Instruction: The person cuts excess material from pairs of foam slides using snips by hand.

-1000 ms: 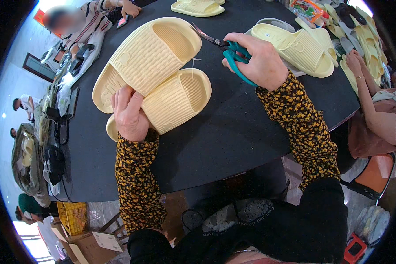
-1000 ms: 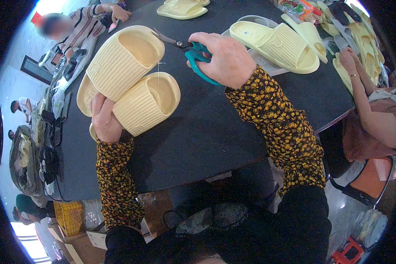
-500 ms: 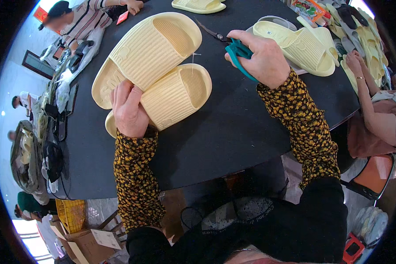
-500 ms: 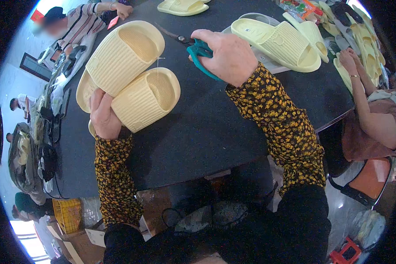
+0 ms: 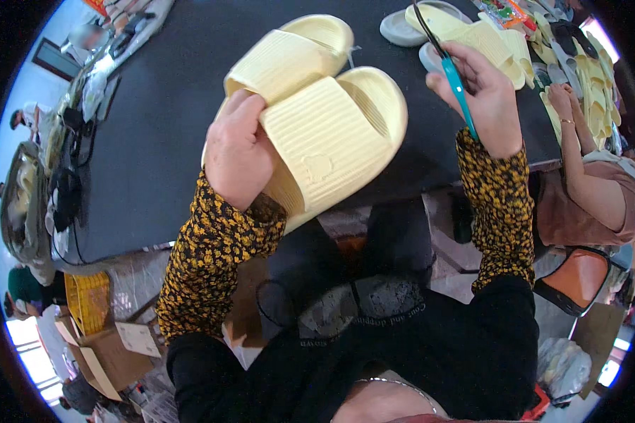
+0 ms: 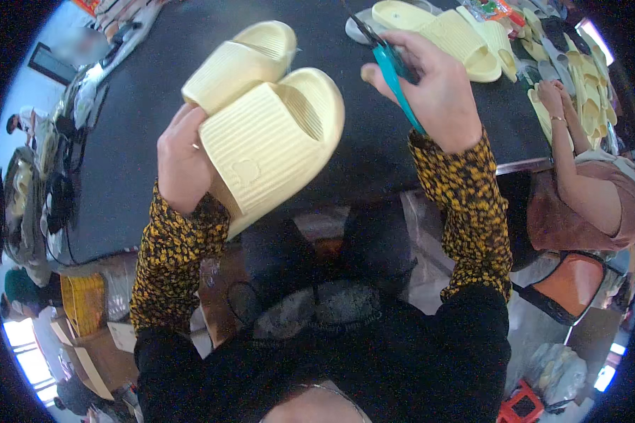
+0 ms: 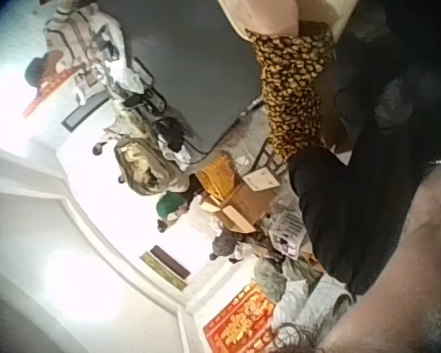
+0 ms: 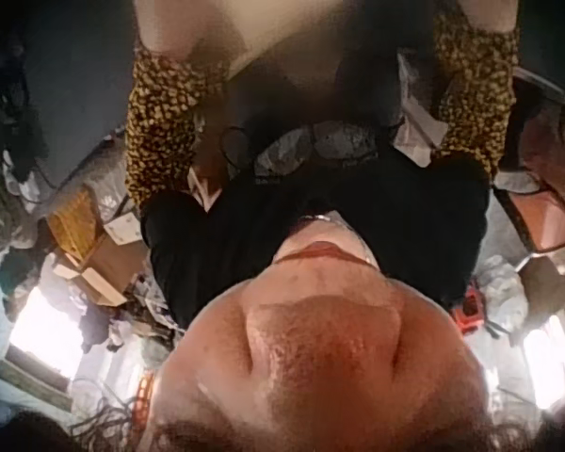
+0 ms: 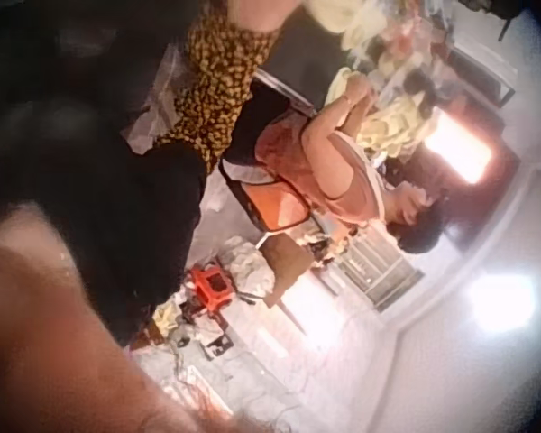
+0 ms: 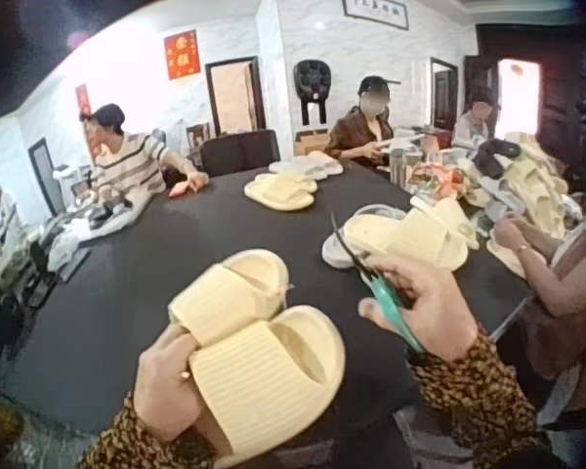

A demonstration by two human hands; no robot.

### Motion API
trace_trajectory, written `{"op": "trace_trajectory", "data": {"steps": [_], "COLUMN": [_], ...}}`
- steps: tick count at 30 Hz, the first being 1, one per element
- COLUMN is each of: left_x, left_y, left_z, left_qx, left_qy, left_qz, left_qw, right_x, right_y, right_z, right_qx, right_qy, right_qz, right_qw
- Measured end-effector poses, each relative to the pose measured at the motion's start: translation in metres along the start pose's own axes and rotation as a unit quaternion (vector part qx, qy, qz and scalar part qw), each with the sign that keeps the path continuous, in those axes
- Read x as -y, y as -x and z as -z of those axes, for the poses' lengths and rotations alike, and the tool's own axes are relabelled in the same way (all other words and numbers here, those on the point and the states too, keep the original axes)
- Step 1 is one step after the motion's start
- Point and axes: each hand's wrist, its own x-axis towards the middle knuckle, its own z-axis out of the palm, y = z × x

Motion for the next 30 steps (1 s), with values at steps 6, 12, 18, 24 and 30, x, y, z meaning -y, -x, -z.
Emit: {"op": "trace_trajectory", "data": {"steps": [6,12,18,24,30], "left_x": [-0.056,-0.092,-0.115,-0.116,-0.102], "left_y": [0.061,0.097,0.139,0.167,0.189], "left_z": [-0.020,-0.044,-0.060,-0.053,-0.050], "left_qx": [0.049,-0.028,-0.061,-0.099,-0.133], "left_qy": [0.009,-0.055,0.000,-0.061,-0.033], "left_qz": [0.040,0.058,0.123,0.085,0.033], "left_qw": [0.998,0.996,0.991,0.990,0.990], "right_x": [0.013,0.024,0.036,0.061,0.063], "right_y": [0.088,0.143,0.199,0.224,0.231], "right_z": [0.017,0.013,0.003,0.004,0.014], "right_qx": [0.076,0.021,-0.002,0.049,0.071], "right_qy": [0.015,-0.053,-0.023,0.104,0.182], "right_qz": [-0.094,-0.117,-0.104,-0.012,0.029], "right_qw": [0.993,0.991,0.994,0.993,0.980]}}
